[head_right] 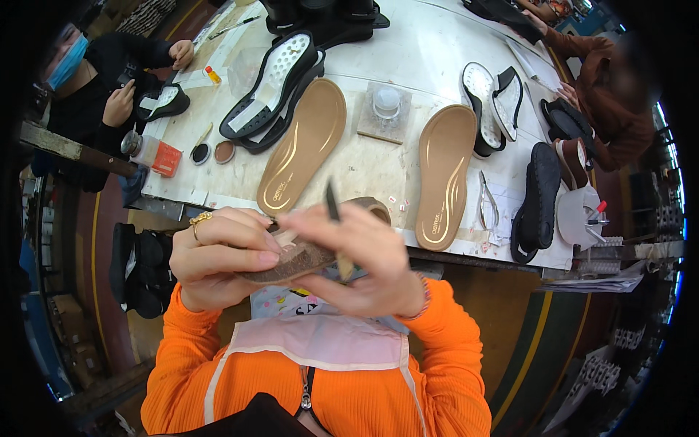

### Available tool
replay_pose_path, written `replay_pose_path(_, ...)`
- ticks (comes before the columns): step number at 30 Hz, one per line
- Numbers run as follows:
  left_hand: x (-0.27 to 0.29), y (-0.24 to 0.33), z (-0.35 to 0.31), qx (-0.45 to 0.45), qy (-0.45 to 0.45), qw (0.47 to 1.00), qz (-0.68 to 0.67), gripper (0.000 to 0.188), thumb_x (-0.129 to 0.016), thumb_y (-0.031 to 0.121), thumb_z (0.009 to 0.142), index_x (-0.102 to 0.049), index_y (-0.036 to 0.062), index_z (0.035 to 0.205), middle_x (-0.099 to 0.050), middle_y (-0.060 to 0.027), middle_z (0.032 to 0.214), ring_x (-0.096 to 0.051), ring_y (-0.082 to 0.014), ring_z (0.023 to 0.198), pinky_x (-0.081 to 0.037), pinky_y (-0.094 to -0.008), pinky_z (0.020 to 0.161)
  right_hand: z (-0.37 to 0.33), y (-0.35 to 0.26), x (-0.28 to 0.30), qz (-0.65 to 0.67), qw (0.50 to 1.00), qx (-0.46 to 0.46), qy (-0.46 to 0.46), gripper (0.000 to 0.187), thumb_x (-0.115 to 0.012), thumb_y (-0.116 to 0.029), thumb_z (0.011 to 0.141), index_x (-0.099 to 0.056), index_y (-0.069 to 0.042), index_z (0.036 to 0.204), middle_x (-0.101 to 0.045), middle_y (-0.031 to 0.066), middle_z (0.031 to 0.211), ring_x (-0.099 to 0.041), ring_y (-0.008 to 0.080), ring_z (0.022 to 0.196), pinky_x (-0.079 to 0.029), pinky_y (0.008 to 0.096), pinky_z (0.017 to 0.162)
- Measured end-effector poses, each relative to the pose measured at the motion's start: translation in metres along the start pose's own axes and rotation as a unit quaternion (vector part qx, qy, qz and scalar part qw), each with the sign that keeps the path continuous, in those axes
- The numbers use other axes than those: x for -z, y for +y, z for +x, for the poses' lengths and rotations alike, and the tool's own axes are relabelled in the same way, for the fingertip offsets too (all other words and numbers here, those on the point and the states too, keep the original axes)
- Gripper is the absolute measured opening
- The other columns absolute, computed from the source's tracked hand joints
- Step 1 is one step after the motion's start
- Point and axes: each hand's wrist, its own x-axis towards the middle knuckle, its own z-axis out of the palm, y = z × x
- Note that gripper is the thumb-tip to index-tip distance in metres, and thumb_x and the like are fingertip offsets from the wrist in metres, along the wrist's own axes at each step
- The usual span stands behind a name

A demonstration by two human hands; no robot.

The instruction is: The person trims the edges of a shoe insole with a small knife, then applies glue to the insole's perimeter using a brush. They handle the insole repeatedly, turning it over and smoothing the glued edges. Other insoles and tools are visible on the table.

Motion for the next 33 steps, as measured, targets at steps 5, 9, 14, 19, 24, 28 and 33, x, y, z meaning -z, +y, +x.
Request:
replay_pose_path(5,0.005,-0.001,0.004,-0.022,0.018,0.999,0.019,0.03,-0.081,-0.001,0.063,-0.072,0.0013,0.091,-0.067,-0.0075,0.087,-0.065,-0.0216,0.075,-0.052,-0.0308,0.068,0.016,0.031,0.044,0.126,0.982,-0.097,0.097,0.051,-0.061,-0.001,0.089,-0.045,0.004,0.137,-0.062,0.0202,0.122,-0.06,0.0244,0.114,-0.05,0.0316,0.091)
replay_pose_path(9,0.006,-0.001,0.008,-0.007,0.02,0.999,0.032,0.029,-0.081,-0.001,0.065,-0.072,0.0008,0.092,-0.067,-0.0084,0.087,-0.066,-0.0217,0.074,-0.053,-0.0298,0.067,0.032,0.076,0.084,0.07,0.966,-0.223,0.108,0.036,-0.057,-0.015,0.096,-0.057,0.004,0.126,-0.069,0.0111,0.098,-0.063,0.0102,0.087,-0.052,0.0232,0.072)
replay_pose_path(14,0.011,-0.001,0.01,0.031,0.021,0.999,0.024,0.032,-0.085,0.006,0.064,-0.071,-0.0002,0.092,-0.068,-0.011,0.087,-0.068,-0.0199,0.074,-0.055,-0.0266,0.065,0.044,0.136,0.096,-0.001,0.944,-0.309,0.113,0.024,-0.065,-0.014,0.091,-0.068,0.005,0.104,-0.068,0.0065,0.08,-0.062,0.008,0.07,-0.05,0.0211,0.06)
replay_pose_path(19,0.014,-0.001,0.009,0.058,0.023,0.998,0.013,0.038,-0.088,0.009,0.061,-0.071,-0.0004,0.093,-0.07,-0.0133,0.089,-0.069,-0.0216,0.077,-0.056,-0.0292,0.069,0.049,0.167,0.089,-0.053,0.939,-0.313,0.131,0.014,-0.069,-0.008,0.085,-0.068,0.005,0.092,-0.069,0.0073,0.078,-0.063,0.0095,0.065,-0.052,0.0227,0.06)
replay_pose_path(24,0.02,0.001,0.014,0.061,-0.005,0.996,0.068,0.037,-0.088,0.014,0.058,-0.073,0.0041,0.091,-0.072,-0.0089,0.089,-0.066,-0.0239,0.079,-0.052,-0.0325,0.076,0.05,0.175,0.082,-0.13,0.938,-0.288,0.144,0.012,-0.072,-0.007,0.081,-0.071,0.004,0.086,-0.07,0.0093,0.074,-0.064,0.0109,0.065,-0.051,0.0251,0.061)
replay_pose_path(28,0.024,0.006,0.017,0.086,-0.02,0.988,0.128,0.036,-0.086,0.018,0.057,-0.075,0.0088,0.09,-0.072,-0.0049,0.088,-0.064,-0.0231,0.079,-0.048,-0.0315,0.076,0.049,0.176,0.08,-0.162,0.936,-0.279,0.137,0.013,-0.072,-0.007,0.08,-0.071,0.005,0.087,-0.071,0.0105,0.076,-0.065,0.012,0.066,-0.051,0.0247,0.062)
replay_pose_path(33,0.028,0.009,0.014,0.13,-0.028,0.985,0.11,0.038,-0.085,0.012,0.059,-0.074,0.0068,0.095,-0.071,-0.0083,0.092,-0.065,-0.0225,0.08,-0.05,-0.0307,0.072,0.05,0.174,0.078,-0.186,0.938,-0.259,0.133,0.014,-0.073,-0.007,0.081,-0.071,0.005,0.089,-0.071,0.0086,0.076,-0.064,0.0102,0.065,-0.05,0.0229,0.06)
